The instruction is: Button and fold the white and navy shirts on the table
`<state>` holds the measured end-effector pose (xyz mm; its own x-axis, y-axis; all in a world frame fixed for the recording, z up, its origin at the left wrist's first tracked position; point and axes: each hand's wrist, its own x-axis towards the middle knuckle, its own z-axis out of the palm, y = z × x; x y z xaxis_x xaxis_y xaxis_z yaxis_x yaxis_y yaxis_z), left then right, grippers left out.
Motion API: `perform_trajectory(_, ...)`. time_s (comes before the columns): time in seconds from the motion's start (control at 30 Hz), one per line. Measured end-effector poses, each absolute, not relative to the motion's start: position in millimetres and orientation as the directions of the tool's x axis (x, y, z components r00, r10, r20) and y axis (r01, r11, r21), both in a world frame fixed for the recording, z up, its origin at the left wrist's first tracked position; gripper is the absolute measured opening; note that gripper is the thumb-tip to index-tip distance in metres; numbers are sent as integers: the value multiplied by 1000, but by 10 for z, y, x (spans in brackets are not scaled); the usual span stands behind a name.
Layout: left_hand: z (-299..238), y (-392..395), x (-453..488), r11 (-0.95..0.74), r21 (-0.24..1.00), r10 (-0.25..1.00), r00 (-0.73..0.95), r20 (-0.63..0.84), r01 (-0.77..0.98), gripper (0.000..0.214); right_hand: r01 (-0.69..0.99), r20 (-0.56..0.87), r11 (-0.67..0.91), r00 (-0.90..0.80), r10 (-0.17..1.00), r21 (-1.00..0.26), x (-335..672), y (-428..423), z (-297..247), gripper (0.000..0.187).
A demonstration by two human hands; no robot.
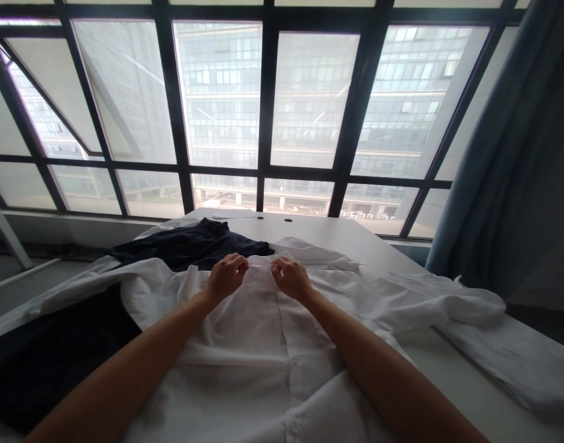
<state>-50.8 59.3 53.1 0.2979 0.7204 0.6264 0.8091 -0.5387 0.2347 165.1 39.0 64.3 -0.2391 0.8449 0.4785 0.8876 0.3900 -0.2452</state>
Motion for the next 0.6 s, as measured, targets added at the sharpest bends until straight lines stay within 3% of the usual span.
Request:
perform_trajectory(0.1,499,529,-513,-546,313,722,247,646,777,14,807,511,460,-237,826,-371,1544,368,611,42)
perform_trajectory(0.23,484,495,-526,-562,352,725,242,645,748,18,727,456,410,-149,877,-552,1437,403,473,19)
perform_trajectory(0.3,470,497,-522,-545,358,736,227,638,758,28,695,439,407,-145,887,-593,1424,424,406,18)
perform_trajectory(0.43,427,534,-505,-468,450,781,119,613,761,24,653,422,431,-184,888,-622,1428,436,335,31)
perform_trajectory(0.6,391,600,-497,-472,547,801,77,594,692,18,631,467,557,-325,822,-540,1407,383,324,18)
